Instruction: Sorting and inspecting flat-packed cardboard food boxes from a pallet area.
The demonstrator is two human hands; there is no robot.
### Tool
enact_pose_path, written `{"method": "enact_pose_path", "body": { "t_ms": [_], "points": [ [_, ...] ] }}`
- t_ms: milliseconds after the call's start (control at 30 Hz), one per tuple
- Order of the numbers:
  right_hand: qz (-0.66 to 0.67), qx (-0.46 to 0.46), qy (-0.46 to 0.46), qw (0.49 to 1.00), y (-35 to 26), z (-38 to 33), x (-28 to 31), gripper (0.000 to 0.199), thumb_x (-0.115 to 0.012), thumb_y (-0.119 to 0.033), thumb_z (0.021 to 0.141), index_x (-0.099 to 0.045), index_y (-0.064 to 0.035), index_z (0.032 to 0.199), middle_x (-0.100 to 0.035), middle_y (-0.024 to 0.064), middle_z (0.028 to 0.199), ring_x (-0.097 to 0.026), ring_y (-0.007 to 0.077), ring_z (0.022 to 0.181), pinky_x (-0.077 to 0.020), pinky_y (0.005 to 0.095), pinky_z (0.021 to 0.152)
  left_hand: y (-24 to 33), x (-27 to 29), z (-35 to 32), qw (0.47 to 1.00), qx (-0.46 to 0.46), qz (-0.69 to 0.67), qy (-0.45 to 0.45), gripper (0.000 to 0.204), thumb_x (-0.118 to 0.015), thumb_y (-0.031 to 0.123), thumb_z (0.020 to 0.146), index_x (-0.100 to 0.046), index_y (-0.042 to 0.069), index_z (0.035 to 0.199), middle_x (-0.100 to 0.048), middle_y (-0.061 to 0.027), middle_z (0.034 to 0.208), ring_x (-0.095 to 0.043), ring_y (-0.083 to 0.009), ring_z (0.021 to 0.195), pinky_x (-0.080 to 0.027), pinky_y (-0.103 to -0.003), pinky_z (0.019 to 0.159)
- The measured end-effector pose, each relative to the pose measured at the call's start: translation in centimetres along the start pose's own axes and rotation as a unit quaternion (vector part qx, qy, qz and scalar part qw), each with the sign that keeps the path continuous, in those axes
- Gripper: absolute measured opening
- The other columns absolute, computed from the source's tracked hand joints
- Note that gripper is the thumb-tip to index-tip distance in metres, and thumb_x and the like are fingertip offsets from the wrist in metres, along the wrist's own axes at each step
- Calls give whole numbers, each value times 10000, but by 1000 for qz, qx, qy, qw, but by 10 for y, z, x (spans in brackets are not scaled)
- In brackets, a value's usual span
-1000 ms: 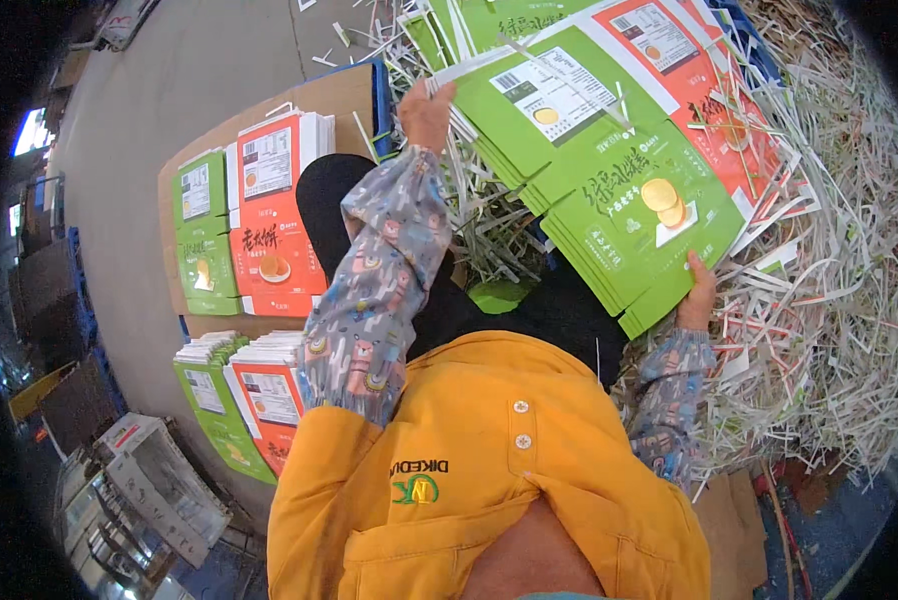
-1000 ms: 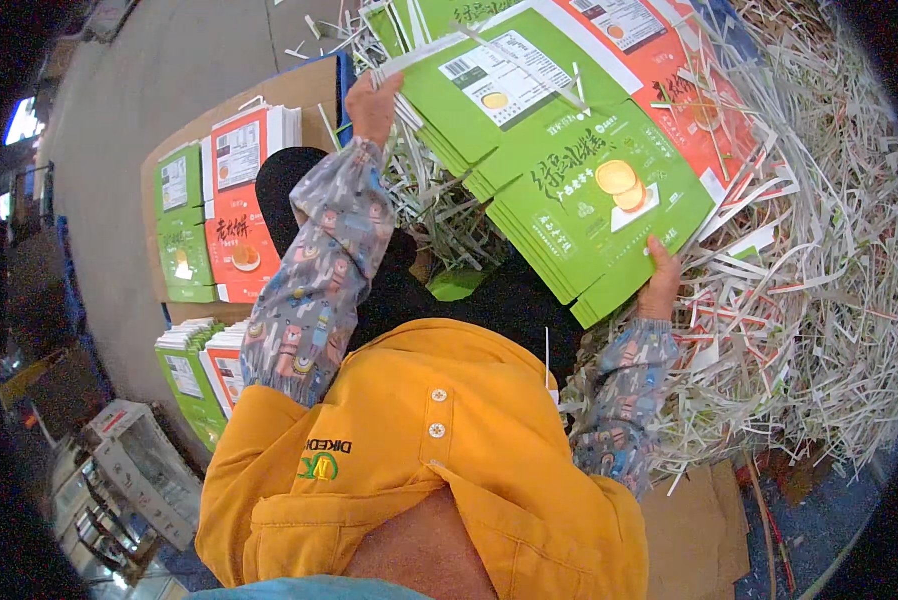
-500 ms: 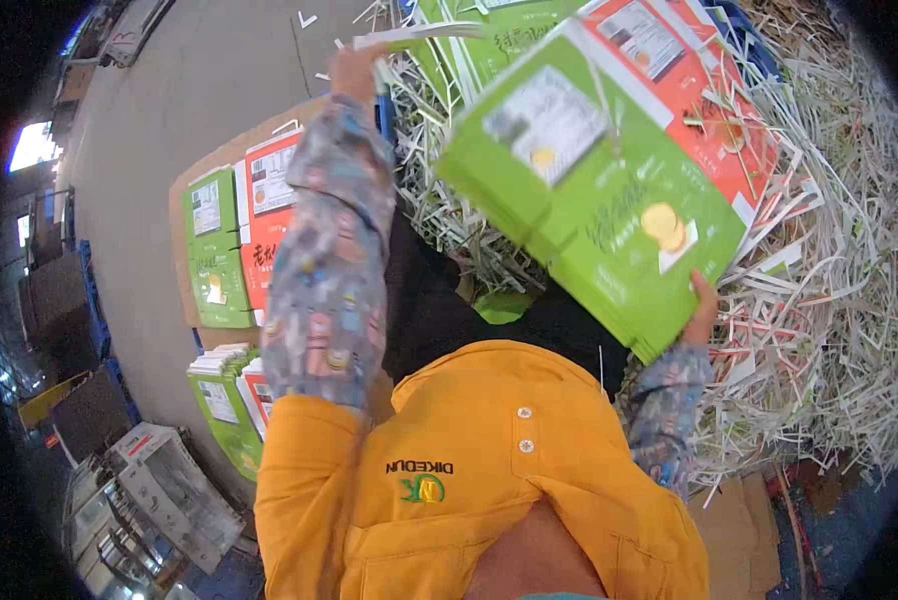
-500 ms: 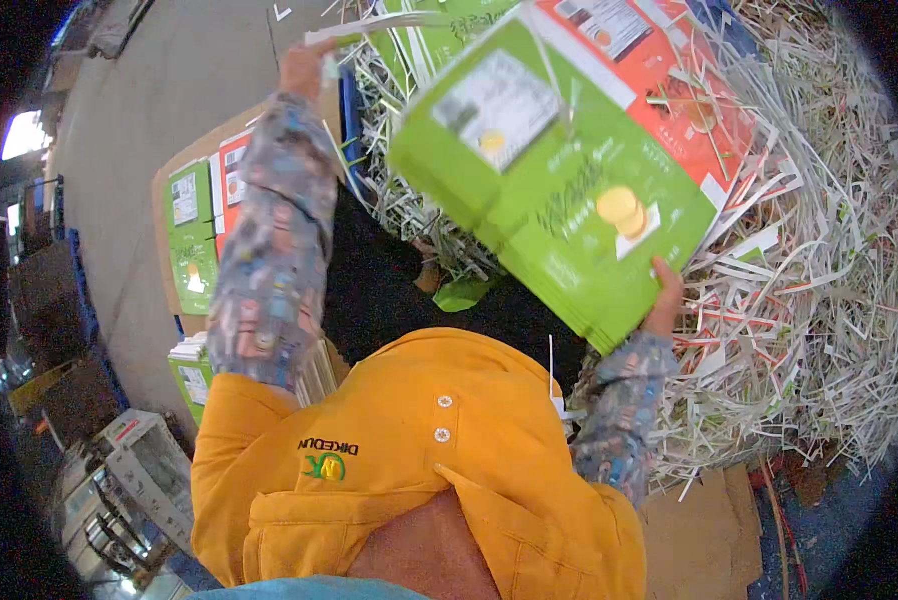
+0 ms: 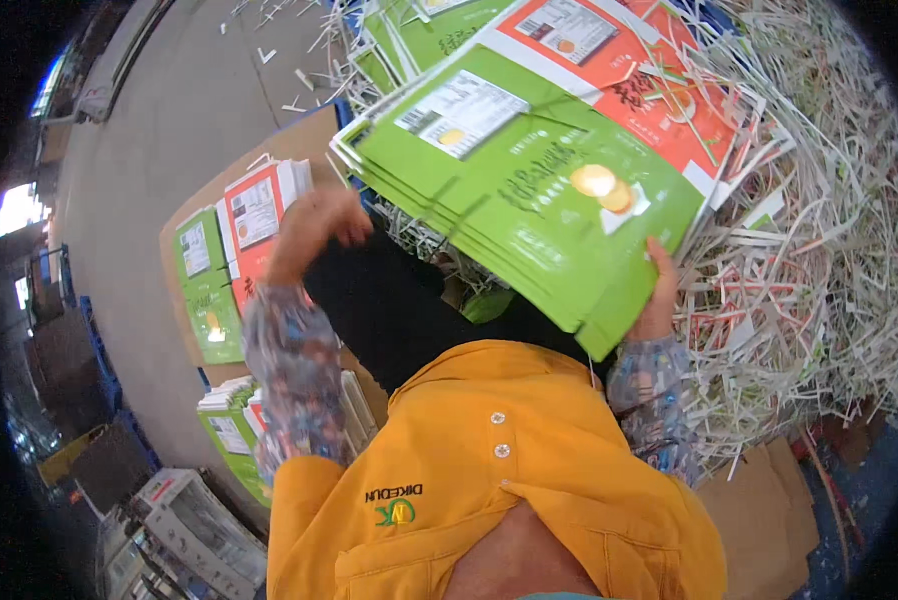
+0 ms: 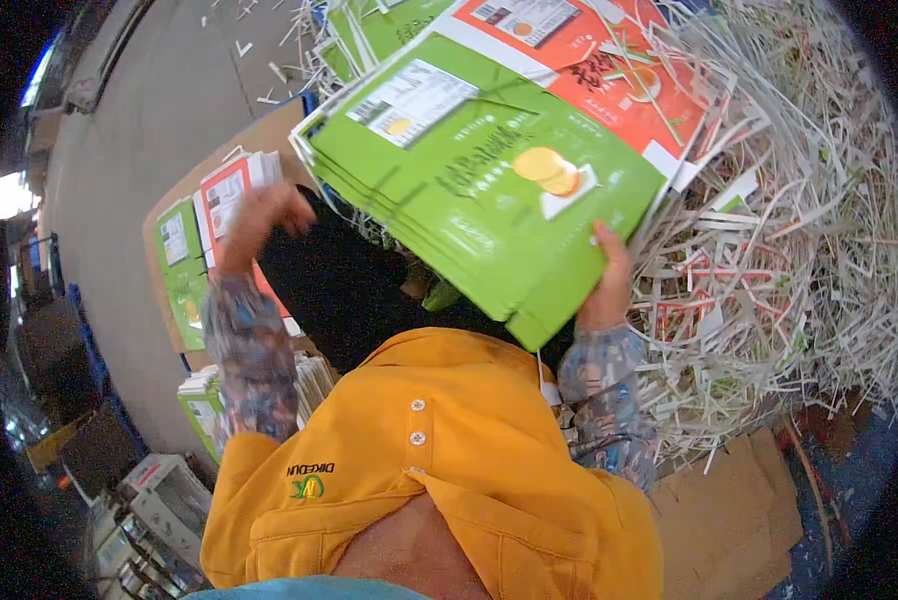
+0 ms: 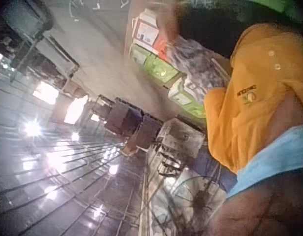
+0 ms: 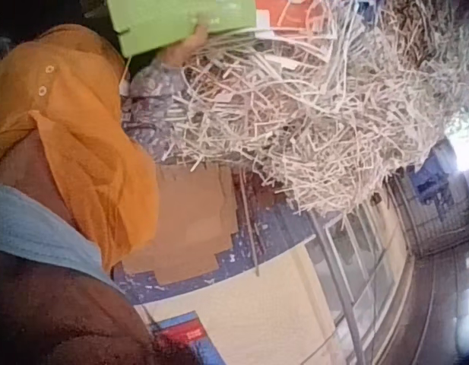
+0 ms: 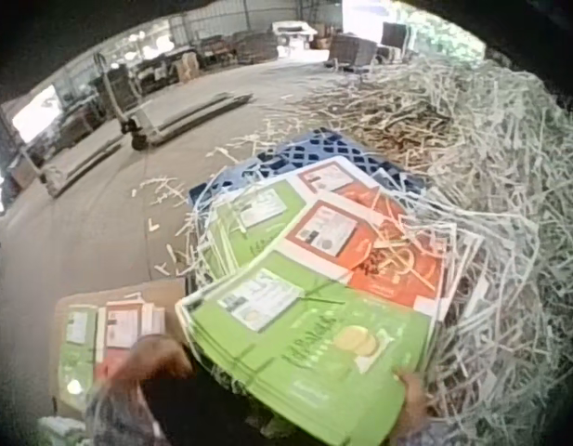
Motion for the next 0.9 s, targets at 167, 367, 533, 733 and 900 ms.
{"method": "enact_pose_path", "body": {
  "t_ms": [167,367,533,733,900],
  "points": [
    [70,-97,-72,990,84,1,-39,276,-544,-137,781,-502,-12,1024,-559,81,974,-535,192,902,-427,332,818,-62,-131,-25,867,79,-492,-14,500,-448,394,839,-424,-1,1145,-525,-123,1068,-530,-206,945,-451,-350,774],
    [-159,-258,-206,930,113,-14,-57,197,-520,-186,803,-511,-17,904,-582,89,765,-570,155,634,-472,278,558,-98,-128,3,816,152,-546,112,323,-545,60,758,-468,-34,1058,-547,-114,998,-552,-227,867,-464,-319,743],
    [-350,69,10,934,-20,18,-17,225,-511,-222,799,-480,-6,853,-542,104,681,-545,135,575,-449,225,504,-105,-116,1,852,105,-485,167,304,-544,-5,734,-480,-53,1028,-557,-119,972,-564,-214,831,-470,-306,726],
    [-368,272,-50,888,-64,148,62,333,-509,-179,817,-437,32,1064,-547,143,984,-552,208,879,-465,329,758,-92,-113,0,849,82,-496,163,295,-533,-15,734,-484,-56,1021,-562,-118,958,-567,-207,823,-472,-300,723],
    [28,129,31,991,-54,175,49,395,-553,-109,777,-419,19,1125,-518,138,1061,-535,242,943,-450,358,811,-111,-109,3,833,78,-525,157,286,-538,26,741,-487,-33,1015,-561,-105,938,-566,-206,803,-476,-313,716]
  ]
}}
Point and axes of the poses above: each hand's wrist, its own z-axis towards the middle knuckle, its own x-axis out of the back of the hand, y = z × x, the point moved 10 cm from there along z, towards the middle knuckle
